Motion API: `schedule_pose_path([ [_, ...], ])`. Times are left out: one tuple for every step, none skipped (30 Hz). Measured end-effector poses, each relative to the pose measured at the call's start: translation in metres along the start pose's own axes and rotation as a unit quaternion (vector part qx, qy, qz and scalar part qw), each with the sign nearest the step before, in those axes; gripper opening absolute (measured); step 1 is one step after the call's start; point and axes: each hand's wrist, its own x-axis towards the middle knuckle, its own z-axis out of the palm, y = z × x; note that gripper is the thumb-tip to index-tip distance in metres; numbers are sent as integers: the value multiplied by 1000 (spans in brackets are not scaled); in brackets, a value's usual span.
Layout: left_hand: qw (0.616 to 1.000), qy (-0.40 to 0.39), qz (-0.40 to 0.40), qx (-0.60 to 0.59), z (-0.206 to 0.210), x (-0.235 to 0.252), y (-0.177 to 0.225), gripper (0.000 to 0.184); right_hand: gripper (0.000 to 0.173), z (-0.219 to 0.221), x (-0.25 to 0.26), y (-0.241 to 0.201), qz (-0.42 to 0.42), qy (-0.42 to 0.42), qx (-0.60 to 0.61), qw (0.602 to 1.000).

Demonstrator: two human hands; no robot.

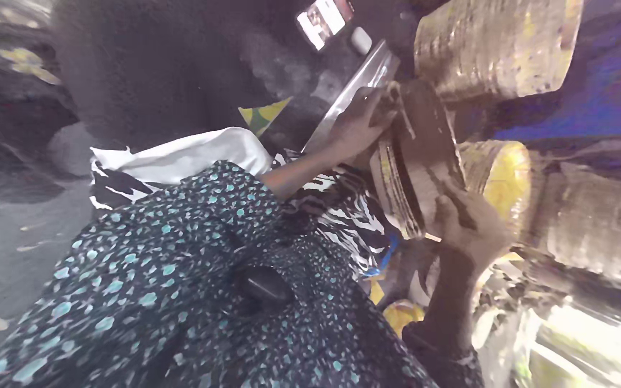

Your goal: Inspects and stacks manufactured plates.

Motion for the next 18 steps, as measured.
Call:
schedule_pose_path([
  [1000,-5,1,0,0,0,0,43,22,0,0,1,4,2,7,1000],
  [1000,-8,3,-3,-1,0,0,45,22,1,0,1,7,5,14,1000],
  [1000,-12,6,-7,-1,0,0,46,22,1,0,2,14,5,22,1000],
  [1000,-13,9,-16,-1,0,0,45,21,2,0,2,22,6,30,999],
  [999,-11,17,-27,-1,0,0,43,20,2,0,3,29,9,35,999],
  [999,-13,24,-38,-1,0,-1,41,19,3,0,3,33,14,35,999],
  [998,-16,32,-47,-1,0,-3,41,18,3,-1,4,33,23,32,999],
  [998,-18,42,-53,0,0,-5,42,18,4,-1,5,30,32,24,999],
  [997,-21,51,-55,0,0,-6,44,17,4,-1,6,26,41,14,999],
  [996,-24,60,-55,1,0,-7,45,18,5,-1,6,18,46,1,999],
  [996,-27,65,-55,2,0,-7,46,20,4,-1,5,8,44,-13,999],
  [996,-29,65,-54,2,0,-7,47,21,4,-2,4,-4,39,-27,999],
  [996,-30,64,-53,2,0,-5,47,22,5,-2,4,-14,29,-28,999],
  [997,-32,59,-49,2,-1,-4,47,21,6,-3,5,-21,23,-19,999],
  [997,-37,51,-44,1,-1,-3,48,21,7,-4,6,-28,21,-10,999],
  [997,-39,45,-42,0,-1,-2,47,22,8,-3,7,-30,15,-3,999],
  [997,-39,44,-44,0,-2,-1,46,25,8,-2,6,-30,7,0,1000],
  [997,-37,48,-49,0,-2,-1,45,27,8,0,5,-26,-7,3,1000],
])
